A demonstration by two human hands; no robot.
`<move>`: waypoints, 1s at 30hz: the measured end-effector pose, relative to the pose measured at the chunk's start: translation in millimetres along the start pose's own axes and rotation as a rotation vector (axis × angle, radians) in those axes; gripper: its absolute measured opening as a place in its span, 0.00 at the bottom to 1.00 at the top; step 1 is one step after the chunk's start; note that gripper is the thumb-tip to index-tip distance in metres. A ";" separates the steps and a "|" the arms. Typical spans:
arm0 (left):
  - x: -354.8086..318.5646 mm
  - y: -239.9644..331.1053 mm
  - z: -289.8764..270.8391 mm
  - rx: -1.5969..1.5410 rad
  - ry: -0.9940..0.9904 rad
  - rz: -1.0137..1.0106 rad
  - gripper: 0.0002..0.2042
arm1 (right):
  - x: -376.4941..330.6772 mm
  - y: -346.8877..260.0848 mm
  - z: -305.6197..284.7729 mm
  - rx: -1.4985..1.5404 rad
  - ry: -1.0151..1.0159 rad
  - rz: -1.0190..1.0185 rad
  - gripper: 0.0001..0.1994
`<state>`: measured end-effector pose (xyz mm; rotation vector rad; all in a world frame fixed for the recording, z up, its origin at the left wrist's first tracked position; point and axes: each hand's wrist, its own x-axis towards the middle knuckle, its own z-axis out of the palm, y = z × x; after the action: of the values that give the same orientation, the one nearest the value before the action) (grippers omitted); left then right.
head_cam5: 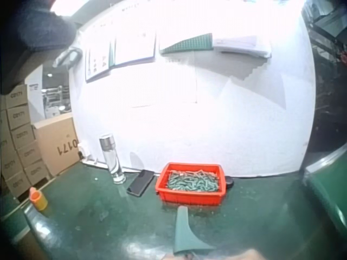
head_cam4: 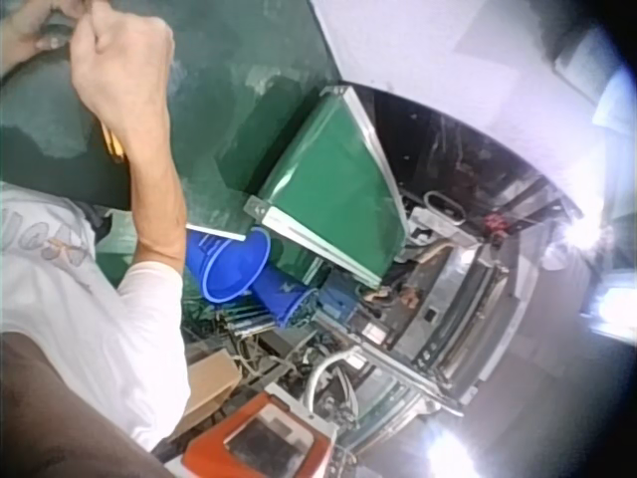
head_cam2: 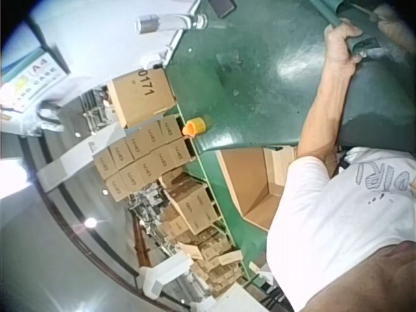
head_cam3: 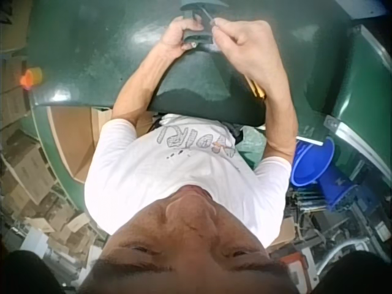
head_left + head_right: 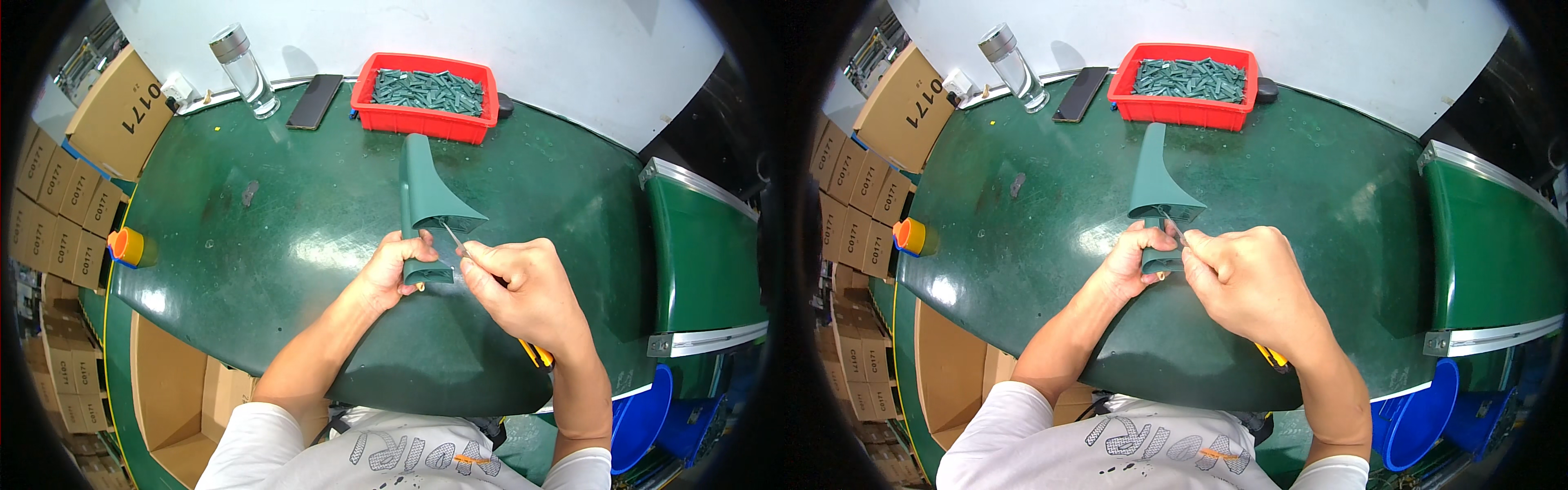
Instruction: The recorder gathers green plastic U-shaped parts from a workstation, packs them into a box, seals the box with tape, and moves to another station to inspect and deburr similar parts using a utility knife.
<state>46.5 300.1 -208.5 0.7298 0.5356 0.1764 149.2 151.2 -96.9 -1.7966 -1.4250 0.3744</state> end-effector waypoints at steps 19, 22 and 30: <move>9.6 0.7 -20.3 -0.401 -0.137 -0.083 0.08 | -27.9 124.2 40.0 0.640 0.453 0.454 0.12; 9.6 -1.3 -25.9 -0.419 -0.160 -0.060 0.10 | -28.7 123.4 42.1 0.643 0.426 0.444 0.12; 12.9 -2.8 -32.7 -0.464 -0.268 -0.055 0.11 | -30.9 130.5 46.1 0.633 0.421 0.403 0.12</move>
<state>40.3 321.6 -235.7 0.2788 0.2423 0.1413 197.7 134.8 -229.1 -1.4969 -0.5558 0.5420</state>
